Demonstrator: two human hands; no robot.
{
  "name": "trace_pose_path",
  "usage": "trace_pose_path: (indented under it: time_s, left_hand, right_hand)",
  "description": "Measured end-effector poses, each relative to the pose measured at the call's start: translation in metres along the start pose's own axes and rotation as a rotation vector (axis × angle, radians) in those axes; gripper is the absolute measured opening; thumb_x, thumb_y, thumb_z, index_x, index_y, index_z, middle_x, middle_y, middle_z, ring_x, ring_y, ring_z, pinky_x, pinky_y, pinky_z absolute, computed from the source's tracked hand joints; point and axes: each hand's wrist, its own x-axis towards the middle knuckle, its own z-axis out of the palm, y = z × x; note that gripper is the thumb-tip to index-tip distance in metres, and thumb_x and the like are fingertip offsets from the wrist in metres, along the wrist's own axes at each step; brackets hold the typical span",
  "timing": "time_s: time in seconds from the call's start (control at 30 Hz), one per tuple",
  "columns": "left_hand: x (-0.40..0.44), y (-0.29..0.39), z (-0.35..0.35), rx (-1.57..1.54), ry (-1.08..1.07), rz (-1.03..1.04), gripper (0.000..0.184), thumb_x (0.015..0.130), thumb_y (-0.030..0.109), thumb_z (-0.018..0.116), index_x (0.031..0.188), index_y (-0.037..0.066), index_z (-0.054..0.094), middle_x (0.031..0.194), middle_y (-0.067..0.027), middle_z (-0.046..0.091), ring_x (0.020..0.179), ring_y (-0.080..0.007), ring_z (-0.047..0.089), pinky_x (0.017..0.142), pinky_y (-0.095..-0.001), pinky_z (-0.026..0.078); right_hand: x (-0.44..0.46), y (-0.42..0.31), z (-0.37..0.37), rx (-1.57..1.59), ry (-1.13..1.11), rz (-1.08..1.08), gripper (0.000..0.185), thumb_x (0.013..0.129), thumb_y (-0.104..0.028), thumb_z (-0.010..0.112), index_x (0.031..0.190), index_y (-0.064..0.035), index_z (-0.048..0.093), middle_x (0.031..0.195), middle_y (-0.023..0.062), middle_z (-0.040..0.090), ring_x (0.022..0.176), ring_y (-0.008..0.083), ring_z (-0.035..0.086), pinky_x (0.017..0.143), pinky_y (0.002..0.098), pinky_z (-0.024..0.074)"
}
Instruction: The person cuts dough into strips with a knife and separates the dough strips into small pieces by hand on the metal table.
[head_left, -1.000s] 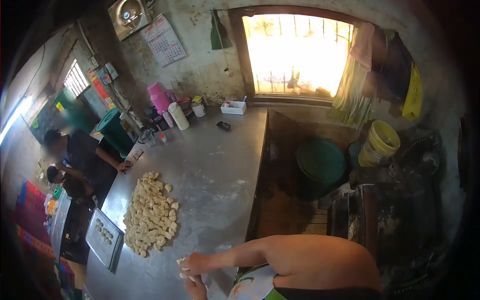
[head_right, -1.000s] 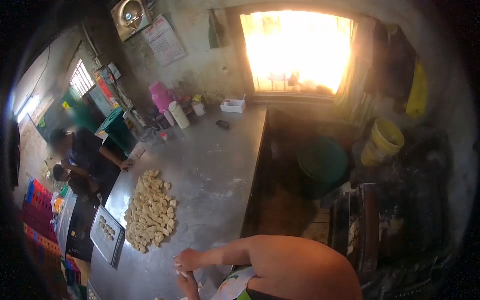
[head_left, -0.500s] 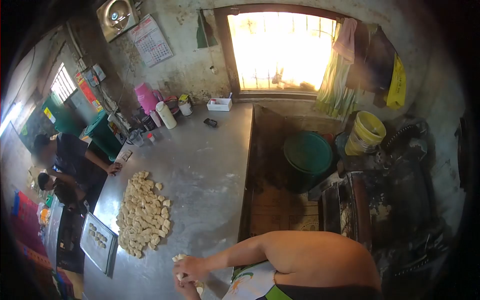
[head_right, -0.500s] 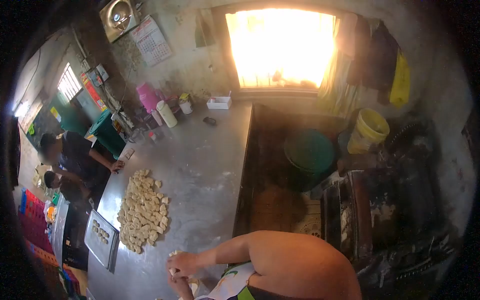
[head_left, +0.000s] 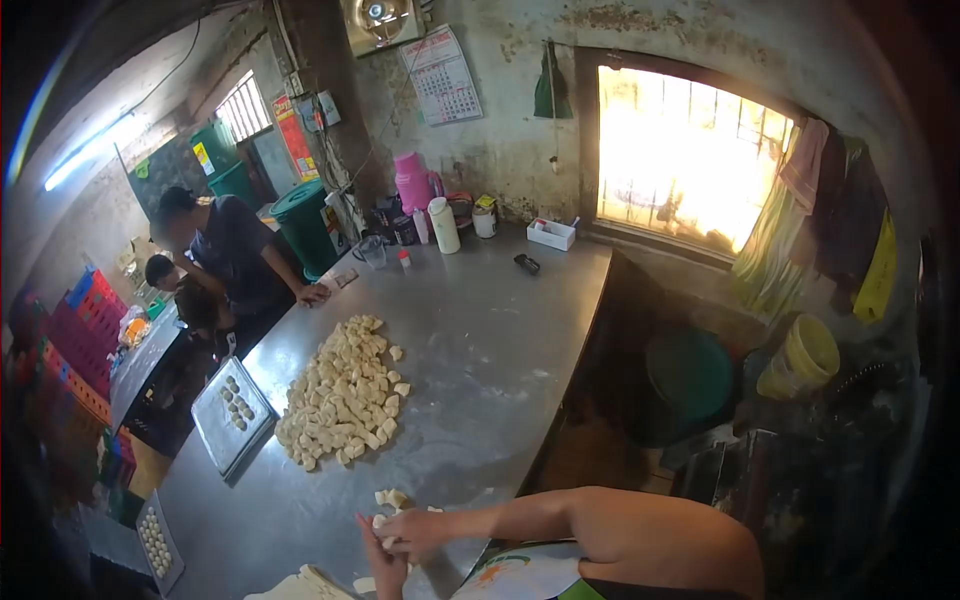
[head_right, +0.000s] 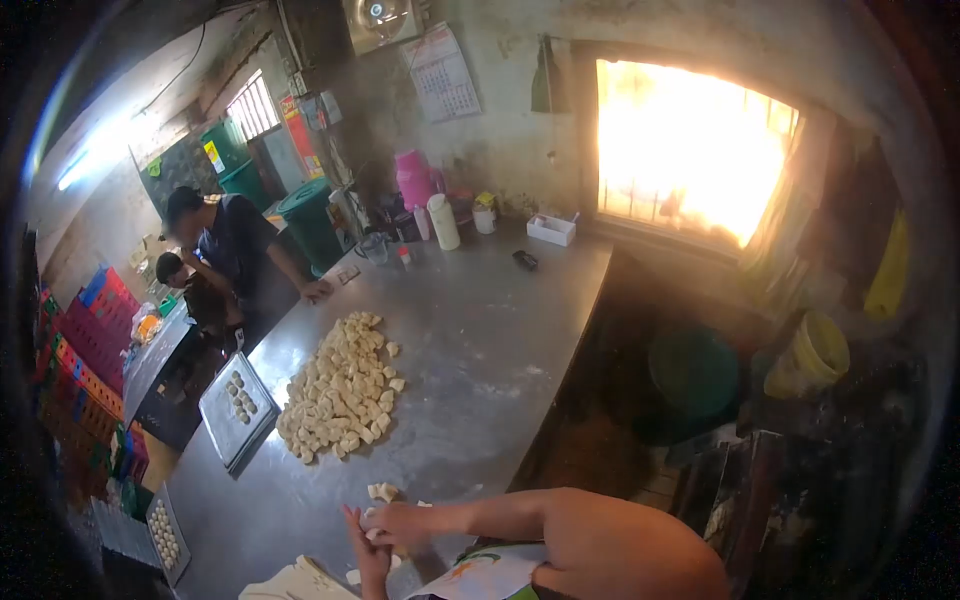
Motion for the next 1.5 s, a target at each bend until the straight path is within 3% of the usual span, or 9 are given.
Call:
trace_pose_path:
  time_s: [0.1, 0.27, 0.37, 0.63, 0.8, 0.93, 1.07, 1.17, 1.5]
  left_hand:
    - [-0.002, -0.044, -0.024, -0.188, -0.111, -0.509, 0.035, 0.087, 0.006, 0.064, 0.121, 0.000, 0.060, 0.092, -0.0067, 0.067, 0.079, -0.0175, 0.062, 0.068, -0.0308, 0.051]
    - [-0.018, -0.044, -0.025, 0.525, -0.427, -0.397, 0.022, 0.091, 0.011, 0.059, 0.110, -0.001, 0.062, 0.090, -0.0051, 0.067, 0.078, -0.0169, 0.062, 0.066, -0.0310, 0.051]
    - [-0.034, -0.018, -0.034, 0.398, -0.396, -0.497, 0.052, 0.088, 0.001, 0.057, 0.139, -0.002, 0.047, 0.103, -0.0113, 0.064, 0.084, -0.0193, 0.057, 0.075, -0.0355, 0.050]
    - [-0.024, -0.073, -0.044, 0.213, -0.256, -0.306, 0.043, 0.088, 0.006, 0.060, 0.129, -0.001, 0.048, 0.094, -0.0081, 0.064, 0.076, -0.0176, 0.057, 0.068, -0.0336, 0.048]
    - [-0.016, -0.069, -0.036, 0.085, -0.090, -0.280, 0.020, 0.094, 0.014, 0.061, 0.107, -0.001, 0.063, 0.077, -0.0024, 0.066, 0.065, -0.0139, 0.057, 0.057, -0.0305, 0.046]
    - [-0.025, -0.092, -0.054, 0.659, -0.606, -0.262, 0.023, 0.093, 0.007, 0.060, 0.114, 0.000, 0.062, 0.080, -0.0029, 0.066, 0.069, -0.0137, 0.057, 0.059, -0.0306, 0.047]
    - [-0.007, -0.009, -0.039, 0.104, -0.344, -0.545, 0.023, 0.093, 0.004, 0.059, 0.116, 0.001, 0.063, 0.079, -0.0027, 0.065, 0.070, -0.0133, 0.058, 0.059, -0.0305, 0.048]
    - [-0.011, -0.037, -0.017, -0.069, 0.039, -0.006, 0.018, 0.093, 0.006, 0.061, 0.110, 0.001, 0.065, 0.071, -0.0011, 0.062, 0.069, -0.0116, 0.059, 0.060, -0.0285, 0.047]
    - [-0.033, -0.069, -0.047, 0.043, -0.296, -0.488, 0.024, 0.090, 0.003, 0.061, 0.113, -0.003, 0.063, 0.086, -0.0072, 0.066, 0.082, -0.0142, 0.062, 0.071, -0.0277, 0.049]
  right_hand:
    - [0.010, -0.007, -0.001, -0.172, 0.314, -0.159, 0.038, 0.084, -0.034, 0.069, 0.108, -0.0059, 0.061, 0.093, 0.0186, 0.065, 0.087, 0.0367, 0.066, 0.076, 0.0454, 0.0513]
    - [0.017, 0.004, -0.027, -0.345, 0.108, 0.288, 0.036, 0.085, -0.033, 0.067, 0.106, -0.0049, 0.059, 0.100, 0.0181, 0.064, 0.090, 0.0370, 0.065, 0.077, 0.0465, 0.0509]
    - [0.006, 0.008, -0.048, -0.089, 0.091, 0.489, 0.034, 0.085, -0.031, 0.067, 0.103, -0.0040, 0.058, 0.102, 0.0183, 0.062, 0.093, 0.0364, 0.064, 0.077, 0.0473, 0.0500]
    - [0.009, -0.012, 0.002, -0.043, 0.100, -0.213, 0.034, 0.082, -0.034, 0.070, 0.104, -0.0096, 0.061, 0.093, 0.0137, 0.062, 0.089, 0.0358, 0.064, 0.075, 0.0460, 0.0504]
    - [0.015, -0.016, 0.004, -0.096, 0.239, -0.020, 0.037, 0.080, -0.034, 0.070, 0.098, -0.0040, 0.057, 0.101, 0.0170, 0.061, 0.095, 0.0375, 0.063, 0.078, 0.0478, 0.0512]
    - [0.019, 0.016, -0.015, -0.424, 0.057, 0.351, 0.035, 0.080, -0.034, 0.070, 0.093, -0.0043, 0.059, 0.101, 0.0177, 0.062, 0.094, 0.0384, 0.063, 0.077, 0.0489, 0.0511]
    - [0.003, 0.018, -0.011, -0.453, 0.216, 0.207, 0.036, 0.079, -0.028, 0.071, 0.106, -0.0079, 0.058, 0.094, 0.0166, 0.064, 0.091, 0.0379, 0.064, 0.077, 0.0454, 0.0519]
    - [0.015, 0.013, 0.007, -0.266, 0.103, -0.056, 0.038, 0.079, -0.031, 0.071, 0.106, -0.0076, 0.058, 0.096, 0.0179, 0.065, 0.092, 0.0378, 0.064, 0.077, 0.0465, 0.0514]
    - [0.019, 0.012, -0.001, -0.232, 0.198, 0.246, 0.040, 0.080, -0.037, 0.071, 0.101, -0.0047, 0.061, 0.088, 0.0192, 0.065, 0.089, 0.0378, 0.065, 0.075, 0.0458, 0.0516]
